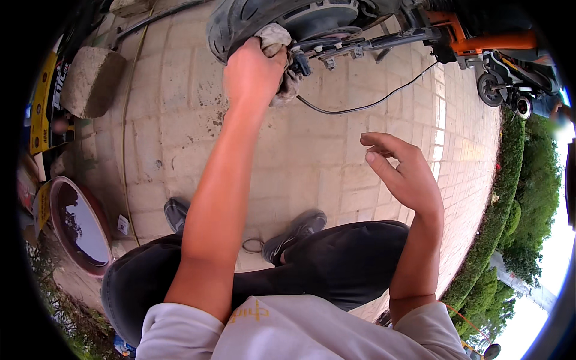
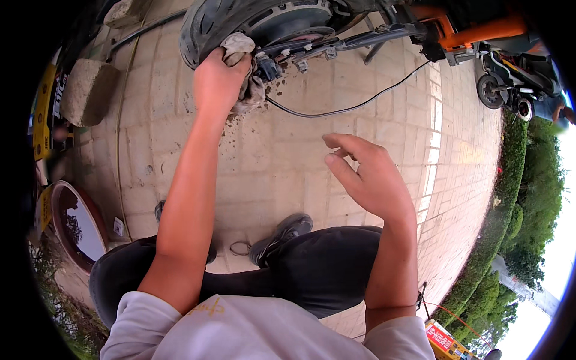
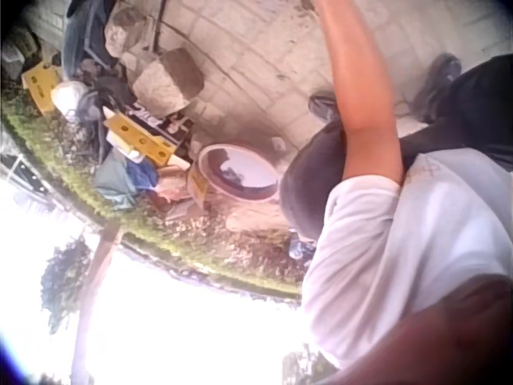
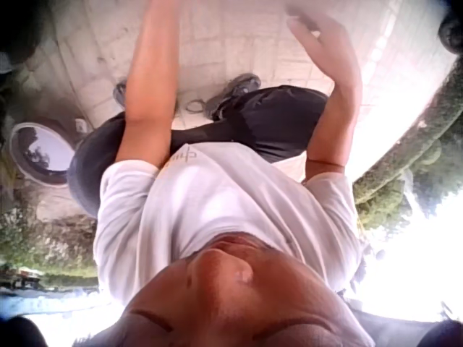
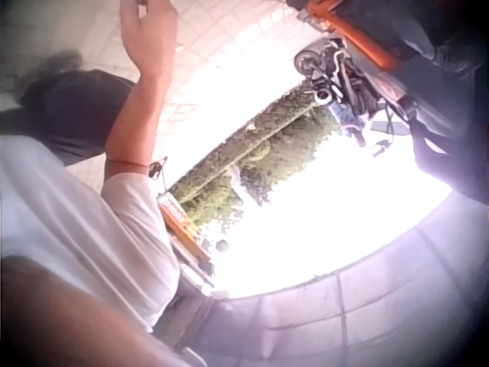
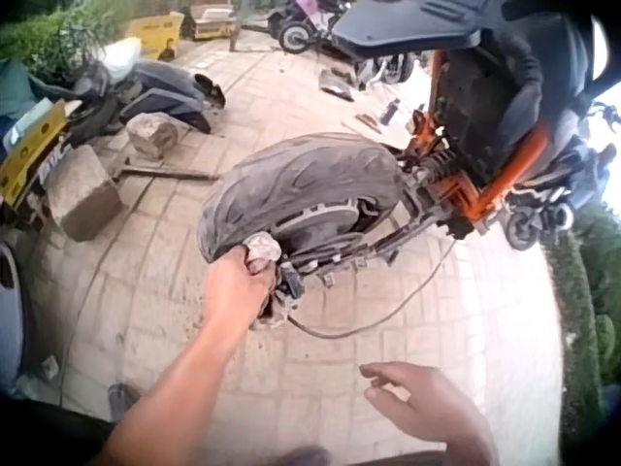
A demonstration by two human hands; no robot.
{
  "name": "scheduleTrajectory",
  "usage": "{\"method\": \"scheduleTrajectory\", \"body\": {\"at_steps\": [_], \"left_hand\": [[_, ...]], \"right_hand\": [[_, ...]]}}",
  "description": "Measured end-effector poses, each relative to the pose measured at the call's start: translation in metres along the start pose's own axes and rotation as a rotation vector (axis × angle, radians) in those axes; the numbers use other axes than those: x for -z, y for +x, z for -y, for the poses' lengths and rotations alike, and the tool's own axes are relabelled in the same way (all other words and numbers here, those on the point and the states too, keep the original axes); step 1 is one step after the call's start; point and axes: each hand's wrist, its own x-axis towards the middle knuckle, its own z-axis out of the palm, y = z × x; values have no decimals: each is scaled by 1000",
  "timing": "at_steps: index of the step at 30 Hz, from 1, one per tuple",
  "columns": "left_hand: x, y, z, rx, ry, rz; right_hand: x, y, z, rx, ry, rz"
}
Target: The person uses a wrench to tighten a bolt on the rear wheel of an orange scooter. They then wipe the wheel and brake assembly with a cloth.
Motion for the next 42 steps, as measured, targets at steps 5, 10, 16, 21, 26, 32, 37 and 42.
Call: {"method": "scheduleTrajectory", "body": {"at_steps": [5, 10, 16, 21, 26, 32, 37, 42], "left_hand": [[-4, -22, 25, -289, -408, -36], [14, 21, 17, -407, -86, 103], [20, 26, 1, -437, 134, 134], [18, -6, 27, -396, 84, 116], [4, -27, 25, -271, -452, 43], [-13, -54, 10, -408, -135, -56], [-39, -76, 55, -427, -191, -226], [-45, -48, 35, -245, -640, -187]], "right_hand": [[12, -13, 1, 57, -9, -49], [9, -17, -3, 228, -26, -85], [5, -20, 1, 302, -46, -112], [-2, -20, 14, 334, -97, -104], [-1, -23, 16, 348, -107, -123], [6, -38, 10, 322, -94, -99], [4, -38, 19, 374, -86, -136], [12, -53, 13, 327, -80, -90]]}}
